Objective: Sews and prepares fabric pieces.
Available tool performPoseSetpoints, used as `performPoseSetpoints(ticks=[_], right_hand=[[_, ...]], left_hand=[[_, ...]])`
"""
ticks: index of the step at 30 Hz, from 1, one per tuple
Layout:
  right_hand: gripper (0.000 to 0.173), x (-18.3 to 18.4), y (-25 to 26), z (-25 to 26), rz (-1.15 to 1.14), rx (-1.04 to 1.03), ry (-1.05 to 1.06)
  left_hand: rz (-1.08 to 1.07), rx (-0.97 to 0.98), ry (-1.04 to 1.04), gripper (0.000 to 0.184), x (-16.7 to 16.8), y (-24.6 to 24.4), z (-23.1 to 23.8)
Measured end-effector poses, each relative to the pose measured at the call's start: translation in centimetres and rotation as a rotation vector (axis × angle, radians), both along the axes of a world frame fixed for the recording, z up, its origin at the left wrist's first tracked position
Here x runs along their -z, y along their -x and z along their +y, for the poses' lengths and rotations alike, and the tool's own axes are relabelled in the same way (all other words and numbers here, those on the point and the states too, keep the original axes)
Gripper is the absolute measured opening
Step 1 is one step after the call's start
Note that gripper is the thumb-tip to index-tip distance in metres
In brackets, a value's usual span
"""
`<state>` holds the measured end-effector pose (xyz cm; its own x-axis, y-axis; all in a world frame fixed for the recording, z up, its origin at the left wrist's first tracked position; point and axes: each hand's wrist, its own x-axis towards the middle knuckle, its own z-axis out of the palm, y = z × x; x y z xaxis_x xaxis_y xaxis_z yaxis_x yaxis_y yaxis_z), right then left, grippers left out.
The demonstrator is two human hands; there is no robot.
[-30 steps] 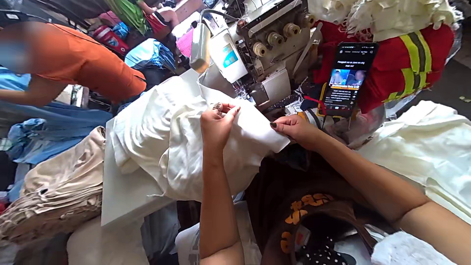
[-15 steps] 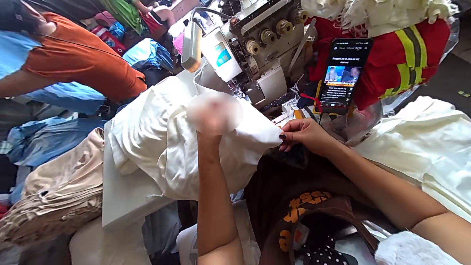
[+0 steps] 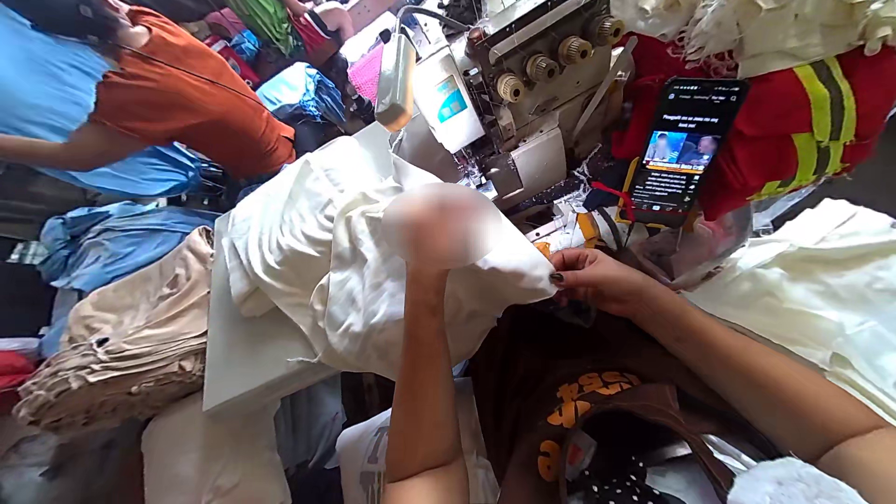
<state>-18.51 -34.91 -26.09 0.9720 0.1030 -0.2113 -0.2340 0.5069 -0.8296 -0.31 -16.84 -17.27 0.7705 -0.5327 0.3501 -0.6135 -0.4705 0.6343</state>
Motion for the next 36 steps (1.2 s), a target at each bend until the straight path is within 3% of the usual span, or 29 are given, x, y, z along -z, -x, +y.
performPoseSetpoints(ticks=[5, 10, 13, 15, 20, 25, 29, 33, 36], right_hand=[[0.007, 0.0, -0.7, 0.3, -0.091, 0.075, 0.556], [0.008, -0.1, -0.5, 0.4, -0.085, 0.076, 0.490], [0.010, -0.5, -0.3, 0.7, -0.069, 0.045, 0.412], [0.008, -1.0, -0.3, 1.0, -0.077, 0.026, 0.353], [0.012, -1.9, -0.8, 1.9, -0.094, 0.063, 0.280], [0.038, -2.8, -2.1, 2.7, -0.110, 0.153, 0.327], [0.056, -3.5, -4.6, 3.1, -0.212, 0.248, 0.386], [0.039, -3.6, -7.5, 2.5, -0.326, 0.365, 0.634], [0.025, -3.8, -9.1, 2.5, -0.406, 0.466, 0.867]], left_hand=[[-0.025, -0.042, 0.007, 0.012, 0.2, 0.1, -0.4], [-0.358, -0.102, -0.101, 0.013, 1.6, 2.5, -1.1], [-0.587, -0.219, -0.216, 0.026, 4.4, 5.0, -1.9], [-0.626, -0.280, -0.280, 0.035, 6.0, 5.6, -2.5], [-0.575, -0.233, -0.227, 0.036, 6.0, 4.4, -2.8], [-0.357, -0.029, -0.185, 0.032, 3.1, 1.2, -0.6], [-0.107, -0.028, -0.129, 0.032, 1.9, -4.3, -0.8], [-0.119, -0.006, -0.175, 0.036, 1.4, -8.4, -1.2], [-0.136, -0.097, -0.305, 0.037, 0.5, -9.9, -2.0]])
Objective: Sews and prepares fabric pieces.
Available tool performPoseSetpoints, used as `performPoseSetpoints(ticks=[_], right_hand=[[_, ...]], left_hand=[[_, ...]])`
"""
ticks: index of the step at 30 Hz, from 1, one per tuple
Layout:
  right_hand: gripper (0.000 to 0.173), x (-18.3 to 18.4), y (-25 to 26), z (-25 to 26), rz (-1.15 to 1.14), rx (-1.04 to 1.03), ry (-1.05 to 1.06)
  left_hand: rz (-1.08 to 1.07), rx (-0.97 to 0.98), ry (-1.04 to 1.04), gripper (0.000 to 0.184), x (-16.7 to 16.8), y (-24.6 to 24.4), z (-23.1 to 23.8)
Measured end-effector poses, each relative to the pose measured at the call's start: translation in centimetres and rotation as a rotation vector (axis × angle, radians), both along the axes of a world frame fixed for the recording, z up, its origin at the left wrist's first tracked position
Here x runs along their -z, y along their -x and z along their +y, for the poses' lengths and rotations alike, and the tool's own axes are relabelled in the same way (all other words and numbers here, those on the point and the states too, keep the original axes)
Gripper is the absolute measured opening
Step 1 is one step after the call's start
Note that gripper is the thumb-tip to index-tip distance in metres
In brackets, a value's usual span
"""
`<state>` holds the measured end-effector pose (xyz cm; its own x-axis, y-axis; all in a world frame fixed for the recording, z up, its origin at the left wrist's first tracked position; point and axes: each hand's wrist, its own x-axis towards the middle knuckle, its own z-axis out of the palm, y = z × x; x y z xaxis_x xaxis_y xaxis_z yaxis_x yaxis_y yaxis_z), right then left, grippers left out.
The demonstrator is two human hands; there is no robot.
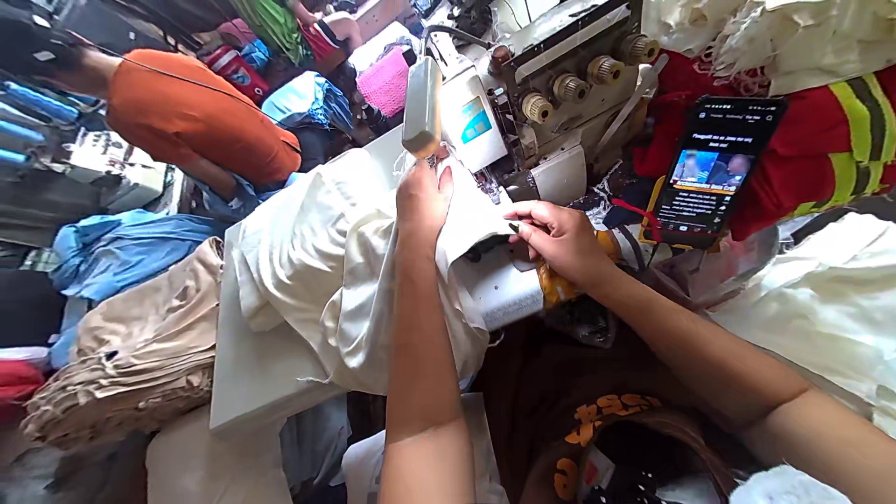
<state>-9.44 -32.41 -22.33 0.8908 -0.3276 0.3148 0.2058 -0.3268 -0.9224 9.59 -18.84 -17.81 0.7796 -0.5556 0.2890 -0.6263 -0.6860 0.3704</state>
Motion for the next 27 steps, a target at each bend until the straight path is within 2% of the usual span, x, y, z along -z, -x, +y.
performPoseSetpoints(ticks=[3, 6, 8, 11, 13, 15, 17, 18, 21, 23, 25, 26, 27], right_hand=[[0.026, 0.6, -0.8, 0.5, -0.096, 0.103, 0.209], [0.028, 1.6, -0.9, 0.8, -0.167, 0.153, 0.329], [0.030, 1.4, -0.7, 0.7, -0.169, 0.156, 0.380], [0.028, -0.2, -0.7, 0.5, -0.108, 0.116, 0.403], [0.024, -1.4, -1.2, 1.0, -0.139, 0.085, 0.405], [0.026, -2.4, -2.2, 2.1, -0.232, 0.057, 0.402], [0.040, -3.4, -3.2, 3.1, -0.231, -0.059, 0.390], [0.043, -3.5, -3.6, 3.5, -0.217, -0.112, 0.390], [0.012, -2.4, -3.0, 3.9, -0.176, -0.186, 0.438], [0.015, -1.7, -1.5, 2.6, -0.095, -0.172, 0.473], [0.017, -0.4, -0.1, 0.6, 0.004, -0.070, 0.498], [0.017, 0.0, 0.3, -0.3, 0.063, -0.022, 0.500], [0.016, 0.2, 0.7, -1.1, 0.102, 0.012, 0.498]], left_hand=[[0.004, -0.123, -0.045, 0.037, -0.3, -1.9, -0.6], [0.028, -0.261, 0.036, 0.037, 0.4, -3.4, 0.1], [0.030, -0.338, 0.079, 0.035, 0.9, -2.6, 1.8], [-0.140, -0.432, 0.232, 0.036, 2.1, 1.3, 5.8], [-0.233, -0.507, 0.422, 0.037, 1.3, 5.5, 7.6], [-0.361, -0.458, 0.627, 0.034, 0.6, 9.7, 8.7], [-0.488, -0.319, 0.695, 0.029, 0.2, 12.8, 9.5], [-0.532, -0.254, 0.668, 0.026, 0.2, 13.6, 10.3], [-0.481, -0.222, 0.499, 0.028, 0.2, 12.7, 13.7], [-0.310, -0.389, 0.349, 0.041, 1.2, 10.3, 16.4], [-0.029, -0.577, 0.169, 0.069, 2.8, 8.1, 18.0], [0.120, -0.634, 0.075, 0.074, 3.7, 7.1, 18.4], [0.210, -0.662, 0.013, 0.067, 4.2, 6.4, 18.3]])
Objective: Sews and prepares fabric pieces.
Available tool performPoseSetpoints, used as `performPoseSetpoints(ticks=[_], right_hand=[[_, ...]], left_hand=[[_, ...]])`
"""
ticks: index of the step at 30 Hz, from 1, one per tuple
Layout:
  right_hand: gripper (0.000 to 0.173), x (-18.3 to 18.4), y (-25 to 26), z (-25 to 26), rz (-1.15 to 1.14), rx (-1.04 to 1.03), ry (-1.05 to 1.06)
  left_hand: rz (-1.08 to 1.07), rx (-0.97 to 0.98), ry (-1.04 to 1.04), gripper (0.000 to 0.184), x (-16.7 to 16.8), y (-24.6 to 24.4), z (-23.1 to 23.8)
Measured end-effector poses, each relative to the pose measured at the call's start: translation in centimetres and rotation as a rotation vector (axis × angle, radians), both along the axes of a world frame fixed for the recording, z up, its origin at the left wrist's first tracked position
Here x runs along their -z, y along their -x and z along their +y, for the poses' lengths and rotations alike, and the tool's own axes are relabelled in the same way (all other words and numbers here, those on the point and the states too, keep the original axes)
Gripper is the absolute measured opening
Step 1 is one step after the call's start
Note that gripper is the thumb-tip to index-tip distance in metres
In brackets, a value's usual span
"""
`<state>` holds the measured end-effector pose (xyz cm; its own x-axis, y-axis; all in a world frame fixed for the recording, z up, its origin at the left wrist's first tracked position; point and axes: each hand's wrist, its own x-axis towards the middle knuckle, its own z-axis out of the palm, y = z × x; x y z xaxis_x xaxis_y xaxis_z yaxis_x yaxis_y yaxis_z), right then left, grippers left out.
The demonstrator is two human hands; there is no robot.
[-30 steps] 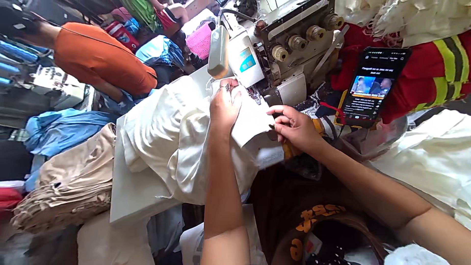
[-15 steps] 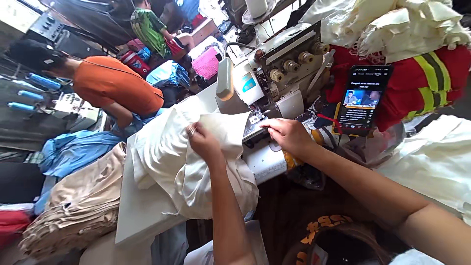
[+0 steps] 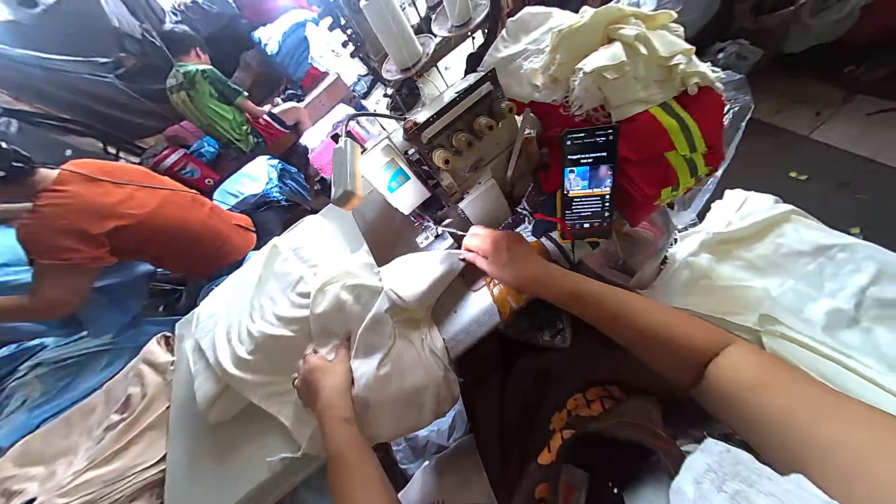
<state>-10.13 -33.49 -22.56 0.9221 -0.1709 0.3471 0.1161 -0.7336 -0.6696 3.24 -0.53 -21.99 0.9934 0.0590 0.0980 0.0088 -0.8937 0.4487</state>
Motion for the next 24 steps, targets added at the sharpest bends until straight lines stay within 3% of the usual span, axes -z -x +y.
performPoseSetpoints(ticks=[2, 7, 9, 10, 12, 14, 16, 18, 21, 24], right_hand=[[0.013, -0.1, 0.6, -0.6, 0.001, 0.001, -0.057], [0.015, -4.1, 3.1, 1.5, -0.198, -0.297, -0.205], [0.015, -5.5, 4.4, 2.4, -0.164, -0.427, -0.231], [0.015, -5.5, 5.0, 2.9, -0.133, -0.502, -0.234], [0.012, -3.9, 6.4, 4.5, -0.072, -0.674, -0.186], [0.010, -1.7, 7.8, 6.5, 0.109, -0.877, -0.086], [0.011, 0.3, 8.5, 7.8, 0.389, -1.079, 0.024], [0.011, 2.0, 7.6, 8.3, 0.489, -1.160, 0.112], [0.012, 1.9, 4.7, 8.7, 0.356, -0.992, 0.003], [0.017, 0.9, 0.7, 9.9, 0.189, -0.680, -0.150]], left_hand=[[-0.021, 0.000, 0.089, 0.050, -1.1, -0.5, -1.0], [-0.600, -0.025, 0.353, 0.047, -10.8, 0.4, -1.2], [-0.644, -0.127, 0.411, 0.049, -14.9, 2.2, -1.2], [-0.616, -0.127, 0.355, 0.053, -15.1, 2.1, 0.0], [-0.476, -0.064, 0.029, 0.059, -11.9, -0.3, 5.3], [-0.156, -0.069, -0.193, 0.054, -9.6, -0.3, 7.5], [-0.004, -0.102, -0.281, 0.049, -7.2, 0.8, 7.4], [-0.112, -0.113, -0.215, 0.048, -5.4, 2.1, 6.5], [-0.275, 0.081, -0.091, 0.035, -3.8, 4.5, 2.9], [-0.147, 0.460, -0.134, 0.043, -1.3, 5.2, -1.9]])
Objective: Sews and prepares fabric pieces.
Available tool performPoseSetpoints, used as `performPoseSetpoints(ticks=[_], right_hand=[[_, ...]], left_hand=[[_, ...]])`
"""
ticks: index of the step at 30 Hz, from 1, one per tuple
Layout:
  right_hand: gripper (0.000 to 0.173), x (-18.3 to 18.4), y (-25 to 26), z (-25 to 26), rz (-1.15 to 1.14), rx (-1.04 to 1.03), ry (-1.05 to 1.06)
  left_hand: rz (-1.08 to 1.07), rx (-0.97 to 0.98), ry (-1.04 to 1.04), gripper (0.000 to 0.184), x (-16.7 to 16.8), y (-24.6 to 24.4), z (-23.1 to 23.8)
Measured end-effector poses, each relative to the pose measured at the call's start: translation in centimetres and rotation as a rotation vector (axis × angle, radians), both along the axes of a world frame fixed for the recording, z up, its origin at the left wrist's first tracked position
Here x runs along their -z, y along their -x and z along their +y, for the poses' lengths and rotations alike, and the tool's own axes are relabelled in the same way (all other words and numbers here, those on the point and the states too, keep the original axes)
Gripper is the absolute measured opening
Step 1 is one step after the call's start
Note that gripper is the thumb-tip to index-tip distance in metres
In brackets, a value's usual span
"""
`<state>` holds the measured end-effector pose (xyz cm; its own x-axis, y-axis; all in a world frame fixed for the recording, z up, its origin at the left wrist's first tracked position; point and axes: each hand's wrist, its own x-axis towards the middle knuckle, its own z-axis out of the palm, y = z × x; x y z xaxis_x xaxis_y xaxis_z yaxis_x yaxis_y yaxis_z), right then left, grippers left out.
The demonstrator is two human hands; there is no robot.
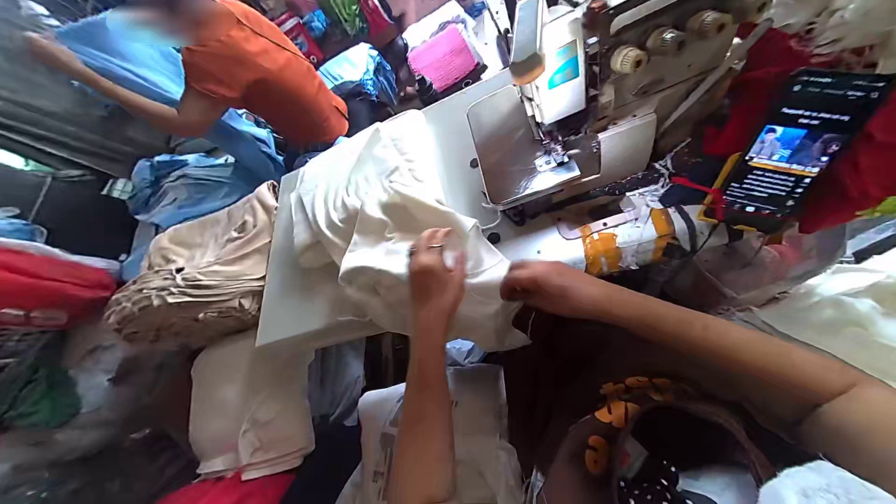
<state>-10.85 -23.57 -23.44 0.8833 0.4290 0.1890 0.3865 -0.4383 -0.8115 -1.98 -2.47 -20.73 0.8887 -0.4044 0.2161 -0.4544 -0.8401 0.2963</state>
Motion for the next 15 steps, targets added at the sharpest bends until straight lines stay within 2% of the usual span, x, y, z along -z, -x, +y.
performPoseSetpoints(ticks=[1, 2, 3, 5, 7, 8, 9, 12, 15], right_hand=[[0.014, 0.4, -1.3, 0.7, -0.069, 0.133, -0.064], [0.011, 0.9, -2.6, 1.5, -0.132, 0.247, -0.117], [0.016, 1.4, -3.8, 2.2, -0.171, 0.337, -0.146], [0.039, 2.0, -5.5, 3.4, -0.148, 0.469, -0.173], [0.064, 2.3, -6.6, 4.6, -0.106, 0.538, -0.194], [0.070, 2.3, -7.0, 5.0, -0.112, 0.543, -0.210], [0.068, 2.2, -7.4, 5.2, -0.136, 0.529, -0.235], [0.026, 1.6, -7.5, 5.2, -0.207, 0.437, -0.400], [0.013, 0.0, -6.1, 3.8, 0.120, 0.261, -0.743]], left_hand=[[0.022, 0.038, -0.065, 0.051, 1.2, -0.4, -1.3], [0.005, 0.028, -0.109, 0.054, 2.2, -1.0, -2.3], [-0.042, -0.004, -0.130, 0.051, 2.9, -1.7, -2.9], [-0.133, -0.066, -0.084, 0.040, 2.6, -3.0, -3.1], [-0.247, -0.073, 0.026, 0.032, 0.3, -2.9, -3.2], [-0.302, -0.056, 0.085, 0.031, -1.4, -2.5, -3.3], [-0.343, -0.023, 0.142, 0.030, -3.2, -2.0, -3.1], [-0.323, 0.061, 0.356, 0.023, -7.1, -1.1, -0.5], [-0.023, 0.106, 0.734, 0.027, -7.6, -0.8, 3.4]])
